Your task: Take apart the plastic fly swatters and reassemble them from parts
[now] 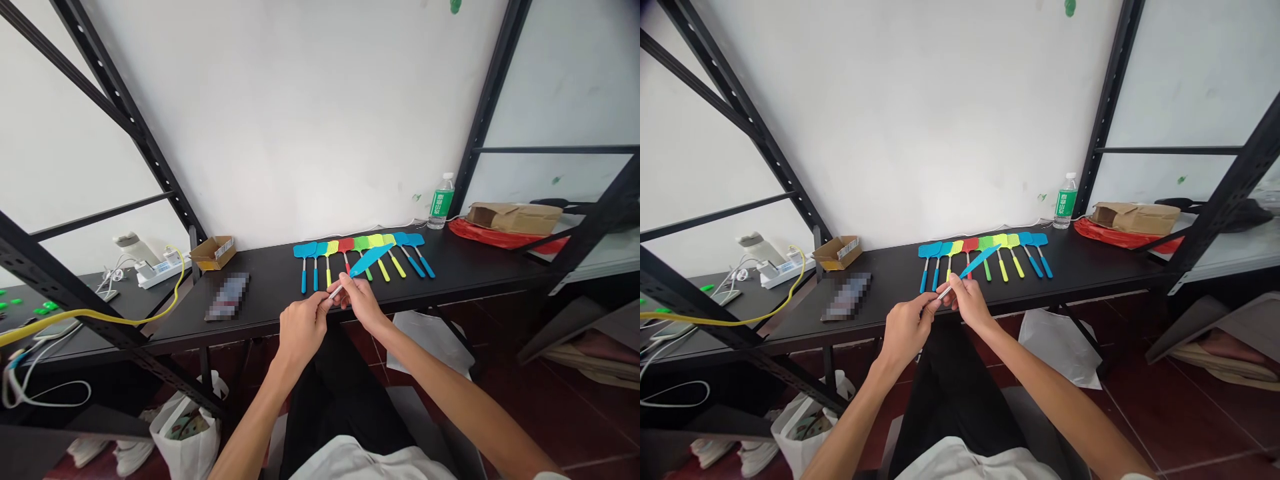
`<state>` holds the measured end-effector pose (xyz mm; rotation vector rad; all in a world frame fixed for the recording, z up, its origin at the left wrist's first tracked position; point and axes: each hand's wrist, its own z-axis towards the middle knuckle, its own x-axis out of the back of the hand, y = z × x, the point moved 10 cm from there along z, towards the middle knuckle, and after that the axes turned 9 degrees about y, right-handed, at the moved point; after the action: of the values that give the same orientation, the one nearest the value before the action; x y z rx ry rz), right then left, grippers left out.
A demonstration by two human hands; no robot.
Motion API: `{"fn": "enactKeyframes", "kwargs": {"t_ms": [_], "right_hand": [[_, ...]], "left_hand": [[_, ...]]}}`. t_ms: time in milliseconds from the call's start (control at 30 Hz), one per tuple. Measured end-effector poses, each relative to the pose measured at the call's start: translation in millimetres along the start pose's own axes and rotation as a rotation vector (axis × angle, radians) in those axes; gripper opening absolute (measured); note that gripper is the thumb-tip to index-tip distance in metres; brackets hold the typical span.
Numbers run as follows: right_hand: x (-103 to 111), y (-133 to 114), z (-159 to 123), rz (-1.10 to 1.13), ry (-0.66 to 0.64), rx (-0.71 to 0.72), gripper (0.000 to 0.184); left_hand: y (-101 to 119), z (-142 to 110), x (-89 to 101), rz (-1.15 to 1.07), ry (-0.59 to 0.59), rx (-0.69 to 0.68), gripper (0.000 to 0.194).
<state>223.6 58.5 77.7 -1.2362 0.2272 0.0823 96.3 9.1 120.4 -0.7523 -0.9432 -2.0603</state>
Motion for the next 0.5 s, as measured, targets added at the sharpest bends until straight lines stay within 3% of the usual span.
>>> {"fn": "enactKeyframes", "kwargs": {"t_ms": [200, 400, 500], "right_hand": [[-3.3, -5.4, -1.1, -0.003, -0.050, 0.001, 0.061], [-8.6, -10.1, -4.9, -0.014, -0.128, 0.017, 0.060], [-11.7, -12.1, -6.3, -0.004, -0.174, 0.013, 0.058]], "left_hand": [[-0.8, -0.3, -9.5, -0.307, -0.106, 0.060, 0.038], [-7.3, -15.4, -48.5, -1.021, -0.501, 0.419, 0.036], [-4.3, -22.0, -56.6, -1.212, -0.615, 0.509, 0.034]]}}
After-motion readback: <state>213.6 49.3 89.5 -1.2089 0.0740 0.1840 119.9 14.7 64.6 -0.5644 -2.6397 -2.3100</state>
